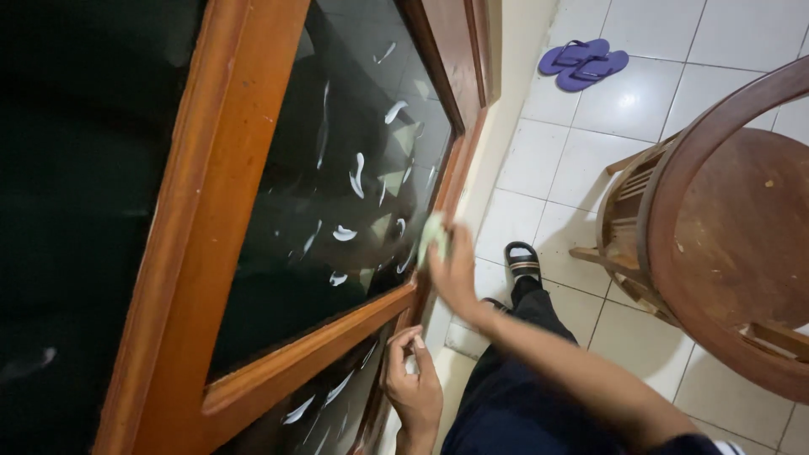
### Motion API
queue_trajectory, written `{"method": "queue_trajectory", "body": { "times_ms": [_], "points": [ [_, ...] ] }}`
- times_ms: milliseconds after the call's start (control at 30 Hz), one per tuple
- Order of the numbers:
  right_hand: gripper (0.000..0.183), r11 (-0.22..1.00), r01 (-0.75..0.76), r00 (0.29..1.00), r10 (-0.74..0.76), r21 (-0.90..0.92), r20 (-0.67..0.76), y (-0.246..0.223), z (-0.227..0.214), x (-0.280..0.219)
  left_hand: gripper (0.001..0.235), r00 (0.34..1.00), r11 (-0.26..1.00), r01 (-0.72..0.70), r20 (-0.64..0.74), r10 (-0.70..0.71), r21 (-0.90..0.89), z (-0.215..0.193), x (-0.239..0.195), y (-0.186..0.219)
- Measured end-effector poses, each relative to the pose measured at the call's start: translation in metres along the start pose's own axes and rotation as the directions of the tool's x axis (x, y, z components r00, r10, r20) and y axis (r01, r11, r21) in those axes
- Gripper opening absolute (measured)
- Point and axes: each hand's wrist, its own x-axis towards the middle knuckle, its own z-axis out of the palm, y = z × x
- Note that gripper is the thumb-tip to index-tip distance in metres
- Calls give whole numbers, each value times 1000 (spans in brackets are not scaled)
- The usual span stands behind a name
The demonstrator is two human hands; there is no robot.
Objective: Cleaning a wooden door and glass window panes with a cloth.
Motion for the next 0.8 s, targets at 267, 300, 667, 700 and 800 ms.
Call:
{"method": "queue_trajectory", "body": {
  "times_ms": [267,300,667,700,800],
  "points": [
    [28,927,-300,952,274,227,139,24,-3,25,15,998,998,38,50,-36,-43,1,-1,-12],
    [24,934,-261,965,263,245,24,29,0,57,15,998,999,4,70,0,-52,3,-1,-15],
    [29,937,-272,932,202,217,300,16,-4,-74,16,992,997,13,129,-3,-76,6,4,-14],
    [27,920,-342,902,265,192,341,26,-2,-74,16,991,996,16,132,-4,-87,6,4,-16],
    [29,945,-288,958,283,153,55,54,8,6,14,990,991,26,139,-8,-132,7,3,-16]
  ]
}}
